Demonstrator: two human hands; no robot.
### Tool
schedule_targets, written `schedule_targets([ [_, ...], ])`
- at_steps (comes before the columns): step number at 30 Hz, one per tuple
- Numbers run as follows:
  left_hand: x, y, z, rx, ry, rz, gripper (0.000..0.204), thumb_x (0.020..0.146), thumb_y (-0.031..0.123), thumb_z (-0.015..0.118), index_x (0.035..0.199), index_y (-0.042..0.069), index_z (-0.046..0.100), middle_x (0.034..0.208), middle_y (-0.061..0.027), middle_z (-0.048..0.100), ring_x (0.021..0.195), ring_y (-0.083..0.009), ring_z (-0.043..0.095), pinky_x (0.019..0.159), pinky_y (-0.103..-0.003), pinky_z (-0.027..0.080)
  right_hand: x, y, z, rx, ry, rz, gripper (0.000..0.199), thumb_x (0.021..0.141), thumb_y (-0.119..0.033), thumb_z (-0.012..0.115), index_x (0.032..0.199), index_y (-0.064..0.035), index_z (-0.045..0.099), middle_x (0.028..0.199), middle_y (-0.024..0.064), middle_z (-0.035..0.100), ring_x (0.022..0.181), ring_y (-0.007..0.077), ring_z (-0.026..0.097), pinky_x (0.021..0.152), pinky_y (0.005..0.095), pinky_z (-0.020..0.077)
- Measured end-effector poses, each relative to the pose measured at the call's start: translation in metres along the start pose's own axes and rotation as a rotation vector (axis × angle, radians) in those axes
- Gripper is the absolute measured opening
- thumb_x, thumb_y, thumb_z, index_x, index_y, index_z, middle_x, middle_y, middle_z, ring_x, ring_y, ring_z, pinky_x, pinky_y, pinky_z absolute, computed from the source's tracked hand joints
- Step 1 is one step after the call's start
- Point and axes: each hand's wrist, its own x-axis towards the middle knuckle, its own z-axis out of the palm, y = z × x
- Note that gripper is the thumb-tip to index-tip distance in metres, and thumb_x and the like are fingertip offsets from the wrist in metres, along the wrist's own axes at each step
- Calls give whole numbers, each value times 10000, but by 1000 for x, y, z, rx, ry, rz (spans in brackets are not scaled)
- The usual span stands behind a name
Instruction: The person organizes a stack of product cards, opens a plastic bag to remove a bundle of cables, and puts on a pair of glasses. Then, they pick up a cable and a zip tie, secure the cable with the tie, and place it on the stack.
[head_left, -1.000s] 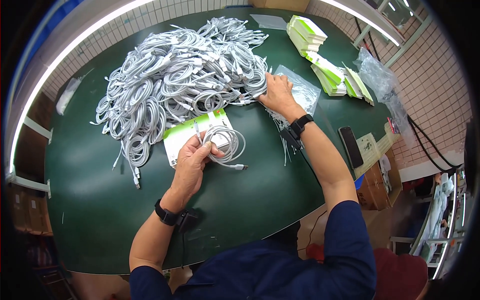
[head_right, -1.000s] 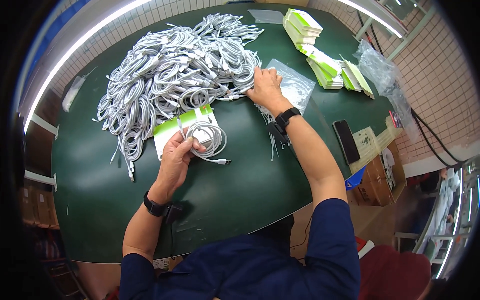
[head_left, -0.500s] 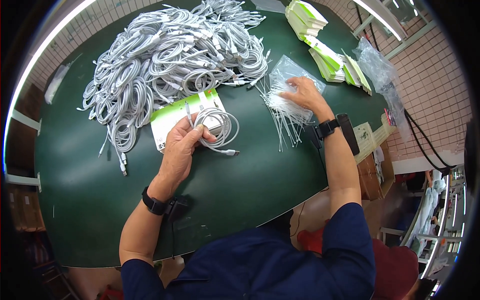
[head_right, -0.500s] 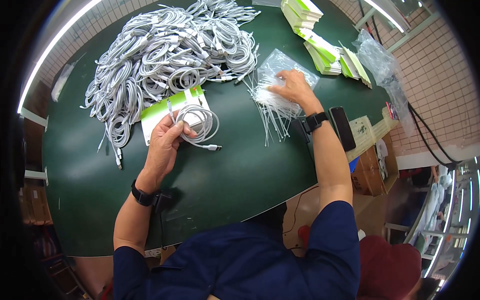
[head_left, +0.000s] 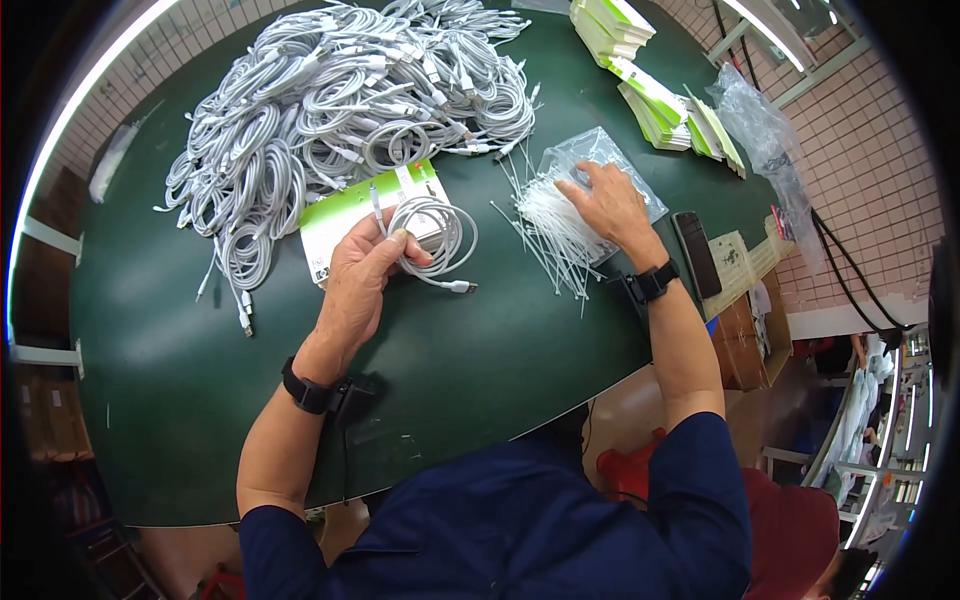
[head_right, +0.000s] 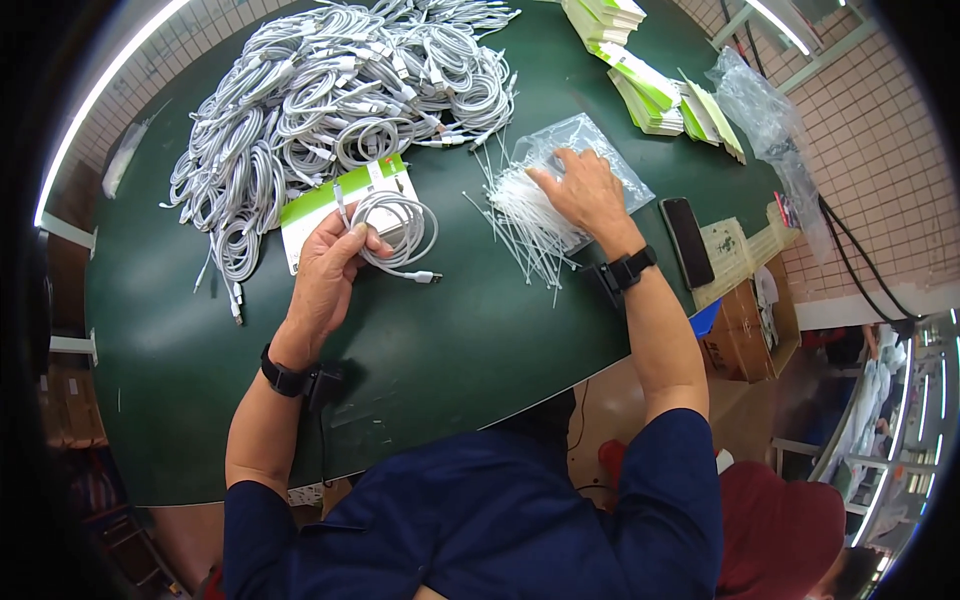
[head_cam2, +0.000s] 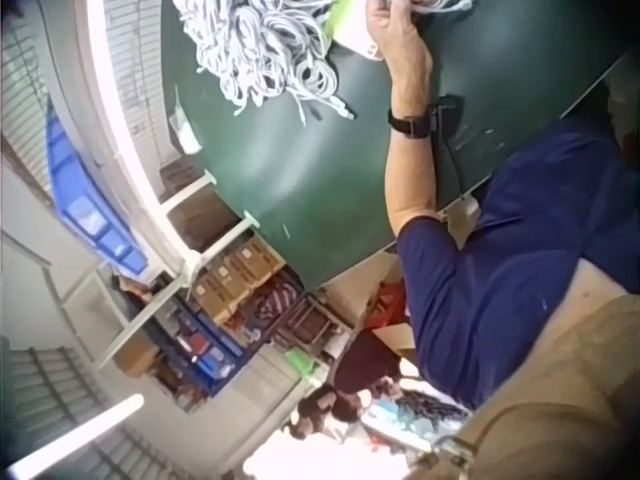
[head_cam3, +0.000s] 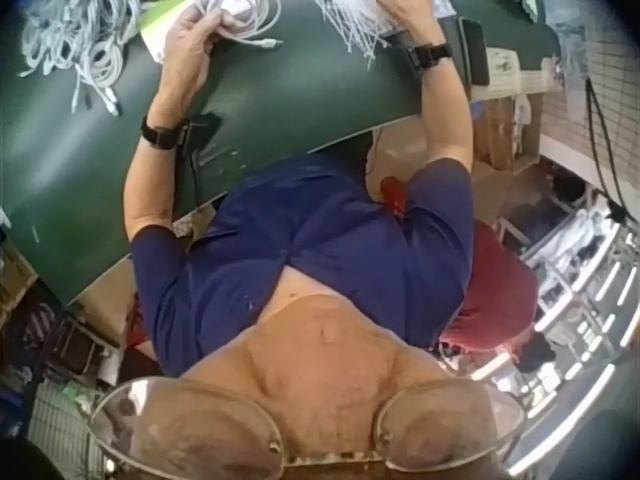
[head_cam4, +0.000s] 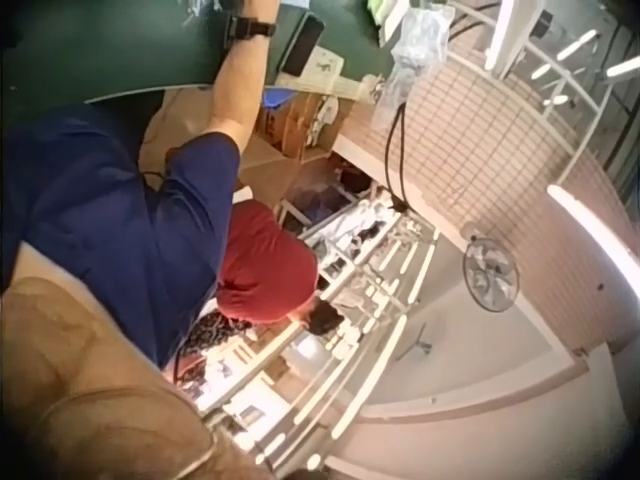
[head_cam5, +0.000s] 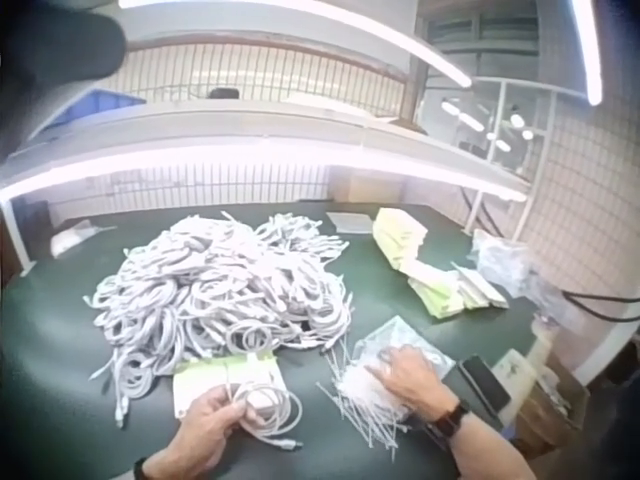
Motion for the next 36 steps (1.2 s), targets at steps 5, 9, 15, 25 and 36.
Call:
schedule_targets([
  [5, 0, -1, -1, 5, -3, 4, 323, 972, 116, 494, 1270, -7, 519, 838, -14, 627, 786, -93, 608, 747, -246, 472, 13, 31, 4, 379, 12, -60, 551, 892, -471, 585, 1240, -44, 589, 1142, 231, 603, 1055, 355, 584, 921, 439, 453],
  [9, -1, 0, -1, 8, 3, -1, 324, 970, 111, 495, 1269, -9, 519, 838, -14, 628, 784, -93, 608, 747, -243, 472, 24, 59, 10, 180, 221, -7, 599, 845, -468, 650, 1251, -32, 580, 1122, 230, 620, 1030, 347, 597, 916, 412, 458],
  [15, -1, 2, 1, 15, 2, 0, 324, 965, 109, 500, 1266, -11, 521, 832, -15, 628, 781, -94, 610, 742, -243, 471, 27, 86, 9, 85, 196, 117, 619, 745, -393, 745, 1212, -14, 601, 1046, 194, 648, 946, 287, 627, 848, 360, 486],
  [25, 0, -2, 0, 35, 1, 4, 321, 961, 112, 508, 1257, -12, 527, 831, -19, 633, 778, -93, 609, 741, -233, 461, 24, 72, 14, 361, 132, 33, 299, 744, -206, 757, 909, 20, 650, 706, 68, 628, 656, 159, 598, 638, 282, 487],
  [36, 2, -4, -5, 60, -2, 10, 313, 968, 122, 506, 1250, -13, 518, 832, -24, 631, 776, -96, 612, 731, -236, 459, 2, 30, -46, 501, 277, -45, 258, 810, -129, 730, 994, 18, 625, 707, 4, 586, 637, 78, 514, 611, 228, 449],
])
